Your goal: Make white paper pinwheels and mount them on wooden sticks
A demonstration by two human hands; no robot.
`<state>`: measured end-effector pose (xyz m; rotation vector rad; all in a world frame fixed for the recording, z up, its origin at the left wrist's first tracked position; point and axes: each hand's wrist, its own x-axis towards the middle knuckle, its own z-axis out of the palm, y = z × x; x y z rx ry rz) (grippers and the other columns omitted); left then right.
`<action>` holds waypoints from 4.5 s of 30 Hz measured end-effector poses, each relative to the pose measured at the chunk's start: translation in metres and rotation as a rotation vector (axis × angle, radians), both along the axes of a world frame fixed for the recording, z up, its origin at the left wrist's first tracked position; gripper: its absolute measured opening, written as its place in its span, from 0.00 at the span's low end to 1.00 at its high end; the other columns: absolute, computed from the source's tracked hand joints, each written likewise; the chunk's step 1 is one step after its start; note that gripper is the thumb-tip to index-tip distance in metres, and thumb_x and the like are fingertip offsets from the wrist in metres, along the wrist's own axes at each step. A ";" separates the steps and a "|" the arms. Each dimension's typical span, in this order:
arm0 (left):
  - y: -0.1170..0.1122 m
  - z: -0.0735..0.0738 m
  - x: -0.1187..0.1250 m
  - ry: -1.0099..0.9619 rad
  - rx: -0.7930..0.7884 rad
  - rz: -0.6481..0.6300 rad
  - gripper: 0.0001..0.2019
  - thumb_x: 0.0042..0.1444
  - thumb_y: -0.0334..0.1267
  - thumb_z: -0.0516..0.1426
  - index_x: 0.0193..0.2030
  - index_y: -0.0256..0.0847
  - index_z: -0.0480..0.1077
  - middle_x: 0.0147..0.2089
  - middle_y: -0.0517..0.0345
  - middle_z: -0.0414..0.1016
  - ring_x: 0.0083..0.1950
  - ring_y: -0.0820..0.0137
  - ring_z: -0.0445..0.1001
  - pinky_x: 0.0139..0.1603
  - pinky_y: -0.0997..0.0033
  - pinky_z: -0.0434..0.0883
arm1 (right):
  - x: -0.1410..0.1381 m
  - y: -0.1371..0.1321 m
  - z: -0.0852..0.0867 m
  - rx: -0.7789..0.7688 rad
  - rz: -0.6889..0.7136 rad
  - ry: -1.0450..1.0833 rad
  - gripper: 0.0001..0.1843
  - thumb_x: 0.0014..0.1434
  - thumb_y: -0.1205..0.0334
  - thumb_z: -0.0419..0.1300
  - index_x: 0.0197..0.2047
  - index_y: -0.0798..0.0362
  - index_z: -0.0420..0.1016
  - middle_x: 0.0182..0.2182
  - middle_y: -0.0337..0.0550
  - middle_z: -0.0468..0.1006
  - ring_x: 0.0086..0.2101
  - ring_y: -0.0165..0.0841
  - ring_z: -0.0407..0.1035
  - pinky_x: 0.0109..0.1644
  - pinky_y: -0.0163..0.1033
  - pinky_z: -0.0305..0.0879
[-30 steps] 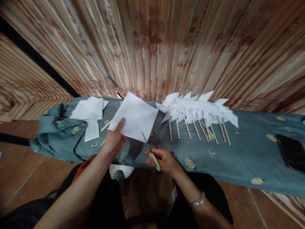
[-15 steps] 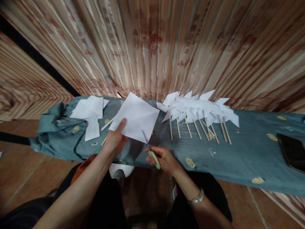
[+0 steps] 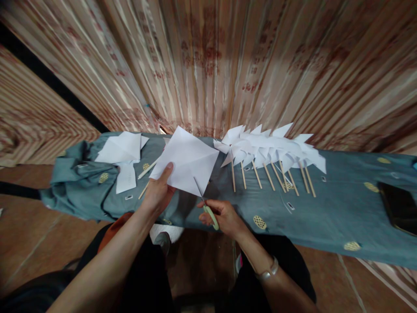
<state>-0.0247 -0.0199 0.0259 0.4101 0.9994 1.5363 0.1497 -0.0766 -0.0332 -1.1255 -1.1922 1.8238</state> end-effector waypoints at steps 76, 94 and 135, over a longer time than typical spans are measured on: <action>-0.009 -0.001 0.025 0.030 -0.052 -0.096 0.11 0.55 0.31 0.60 0.45 0.36 0.73 0.41 0.49 0.81 0.45 0.63 0.80 0.44 0.67 0.77 | 0.003 0.001 0.010 0.004 -0.116 -0.013 0.25 0.38 0.48 0.73 0.36 0.56 0.78 0.20 0.37 0.76 0.20 0.25 0.66 0.24 0.32 0.62; -0.009 -0.005 0.024 0.042 -0.067 -0.088 0.07 0.54 0.32 0.60 0.41 0.40 0.74 0.43 0.51 0.81 0.52 0.58 0.77 0.49 0.62 0.76 | 0.002 -0.001 0.008 -0.024 -0.137 0.010 0.25 0.37 0.47 0.73 0.34 0.56 0.78 0.18 0.35 0.73 0.19 0.25 0.65 0.24 0.32 0.62; -0.020 -0.021 -0.005 0.264 -0.119 -0.514 0.21 0.32 0.47 0.72 0.29 0.34 0.76 0.26 0.56 0.78 0.25 0.72 0.72 0.29 0.73 0.68 | 0.055 0.006 0.010 0.159 -0.361 -0.209 0.24 0.35 0.50 0.73 0.35 0.52 0.74 0.23 0.35 0.75 0.23 0.29 0.67 0.27 0.34 0.64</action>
